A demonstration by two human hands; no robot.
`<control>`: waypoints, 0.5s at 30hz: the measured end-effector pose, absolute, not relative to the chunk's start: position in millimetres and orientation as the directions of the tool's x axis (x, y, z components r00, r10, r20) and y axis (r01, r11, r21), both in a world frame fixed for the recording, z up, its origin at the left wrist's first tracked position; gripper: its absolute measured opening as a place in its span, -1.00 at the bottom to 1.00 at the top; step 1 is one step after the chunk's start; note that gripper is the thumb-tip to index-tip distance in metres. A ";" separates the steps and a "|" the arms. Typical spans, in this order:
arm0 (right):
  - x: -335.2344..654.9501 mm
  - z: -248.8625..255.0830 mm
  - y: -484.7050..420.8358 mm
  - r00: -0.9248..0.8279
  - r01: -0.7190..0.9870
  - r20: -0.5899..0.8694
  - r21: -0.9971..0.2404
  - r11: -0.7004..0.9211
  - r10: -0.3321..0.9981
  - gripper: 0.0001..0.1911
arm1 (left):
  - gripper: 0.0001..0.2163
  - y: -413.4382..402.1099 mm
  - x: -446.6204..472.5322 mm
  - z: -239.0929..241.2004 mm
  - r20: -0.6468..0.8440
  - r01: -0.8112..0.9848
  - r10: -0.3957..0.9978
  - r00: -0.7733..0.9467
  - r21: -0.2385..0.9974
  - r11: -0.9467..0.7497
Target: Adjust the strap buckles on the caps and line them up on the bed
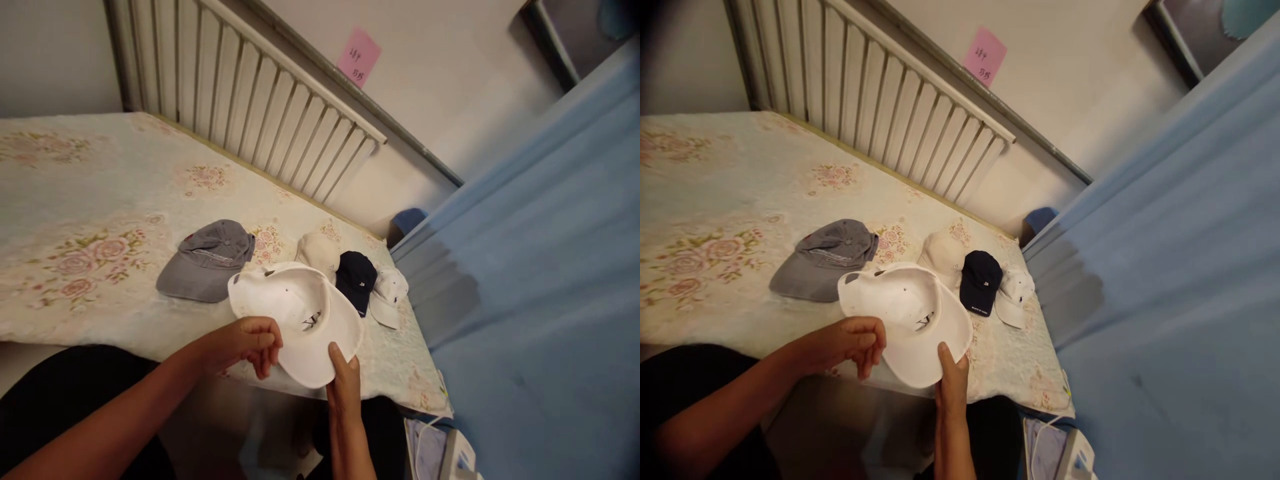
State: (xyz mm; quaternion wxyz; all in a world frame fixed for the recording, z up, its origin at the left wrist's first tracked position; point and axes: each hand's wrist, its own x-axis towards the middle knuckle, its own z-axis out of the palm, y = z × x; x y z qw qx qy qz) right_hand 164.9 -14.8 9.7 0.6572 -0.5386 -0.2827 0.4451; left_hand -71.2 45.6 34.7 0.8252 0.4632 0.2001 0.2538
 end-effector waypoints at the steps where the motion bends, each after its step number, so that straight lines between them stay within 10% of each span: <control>1: 168.1 11.2 -17.8 0.440 -0.284 -0.113 -0.959 0.018 0.891 -0.25 | -0.74 44.4 -67.6 40.3 -0.102 -0.258 0.673 0.733 0.873 0.414; 15: 189.9 36.8 -45.1 0.363 -0.254 -0.100 -0.967 -0.005 0.927 -0.44 | -0.90 66.8 -1.0 17.7 -0.239 0.366 0.817 0.526 0.930 0.037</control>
